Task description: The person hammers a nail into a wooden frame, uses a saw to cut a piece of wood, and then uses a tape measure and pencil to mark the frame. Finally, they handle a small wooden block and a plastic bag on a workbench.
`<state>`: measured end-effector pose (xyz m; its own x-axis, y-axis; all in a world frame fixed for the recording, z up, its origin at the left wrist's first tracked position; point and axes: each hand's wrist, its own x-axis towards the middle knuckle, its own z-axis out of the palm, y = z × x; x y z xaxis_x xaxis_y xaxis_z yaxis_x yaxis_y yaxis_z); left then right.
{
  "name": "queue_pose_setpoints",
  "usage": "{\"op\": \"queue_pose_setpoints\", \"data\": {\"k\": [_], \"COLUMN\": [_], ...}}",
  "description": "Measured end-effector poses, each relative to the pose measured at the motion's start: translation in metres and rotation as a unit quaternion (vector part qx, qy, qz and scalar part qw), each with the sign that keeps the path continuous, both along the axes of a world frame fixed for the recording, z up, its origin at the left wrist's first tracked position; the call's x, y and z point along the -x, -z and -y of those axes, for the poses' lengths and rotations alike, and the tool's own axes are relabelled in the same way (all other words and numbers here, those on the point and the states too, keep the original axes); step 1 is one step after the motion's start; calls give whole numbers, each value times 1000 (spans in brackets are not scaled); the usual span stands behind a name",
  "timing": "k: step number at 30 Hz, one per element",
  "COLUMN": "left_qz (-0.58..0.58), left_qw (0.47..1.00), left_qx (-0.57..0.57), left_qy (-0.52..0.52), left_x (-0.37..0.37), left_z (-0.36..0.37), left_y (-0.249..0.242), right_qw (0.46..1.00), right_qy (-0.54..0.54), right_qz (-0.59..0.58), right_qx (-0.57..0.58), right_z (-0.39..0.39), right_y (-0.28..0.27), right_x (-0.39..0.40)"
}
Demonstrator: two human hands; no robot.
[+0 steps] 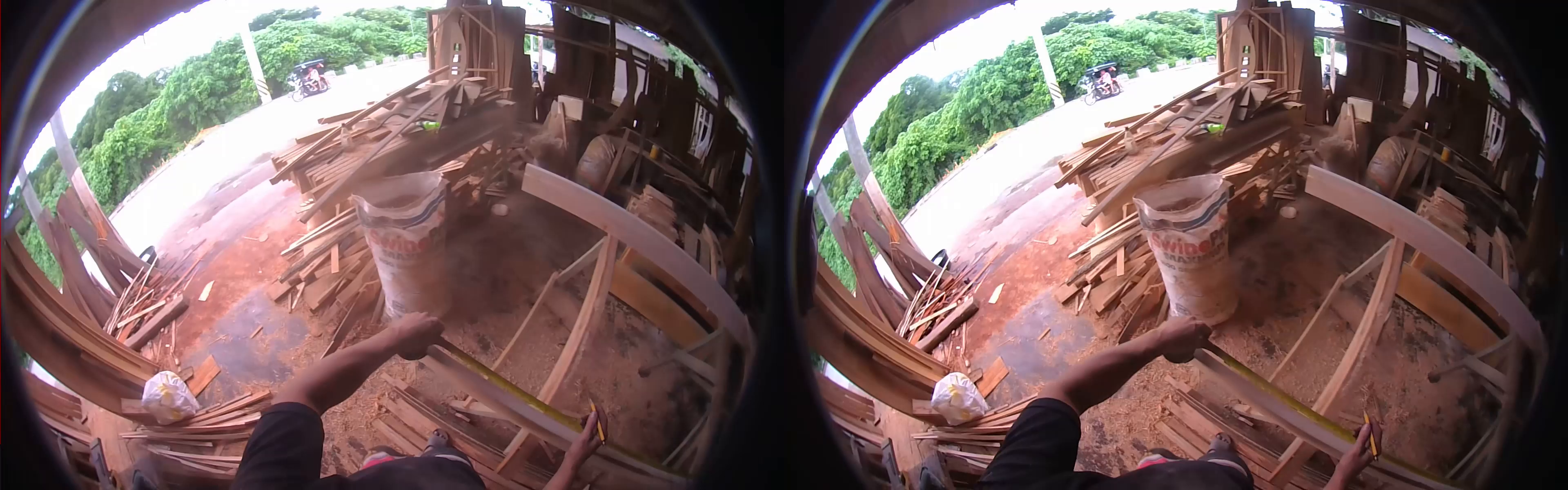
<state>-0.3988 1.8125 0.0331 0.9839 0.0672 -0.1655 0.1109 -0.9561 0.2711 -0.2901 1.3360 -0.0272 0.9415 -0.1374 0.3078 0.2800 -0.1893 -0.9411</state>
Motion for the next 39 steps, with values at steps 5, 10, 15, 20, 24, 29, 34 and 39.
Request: {"op": "queue_pose_setpoints", "data": {"k": [5,10,15,20,24,29,34,39], "left_qz": [-19,-106,-87,-61,-90,-80,-161,-210], "left_qw": [999,992,990,979,974,962,953,934], "left_qx": [-12,65,81,160,175,225,223,258], "left_qy": [47,20,74,109,111,131,126,133], "left_x": [27,14,2,8,8,9,3,-8], "left_z": [-65,-110,-130,-161,-170,-174,-175,-178], "left_y": [-24,-4,-2,1,8,12,6,8], "right_qw": [997,995,993,986,982,983,979,978], "right_qy": [-62,-48,-35,-71,-117,-135,-155,-173], "right_qz": [-34,-76,-79,-97,-124,-119,-132,-119], "right_qx": [-6,-43,-79,-117,-85,-23,-7,15], "right_z": [-56,-101,-169,-248,-278,-279,-273,-281], "right_y": [-1,-6,-6,-6,0,-4,-7,-4], "right_x": [-1,34,78,112,120,108,100,98]}}
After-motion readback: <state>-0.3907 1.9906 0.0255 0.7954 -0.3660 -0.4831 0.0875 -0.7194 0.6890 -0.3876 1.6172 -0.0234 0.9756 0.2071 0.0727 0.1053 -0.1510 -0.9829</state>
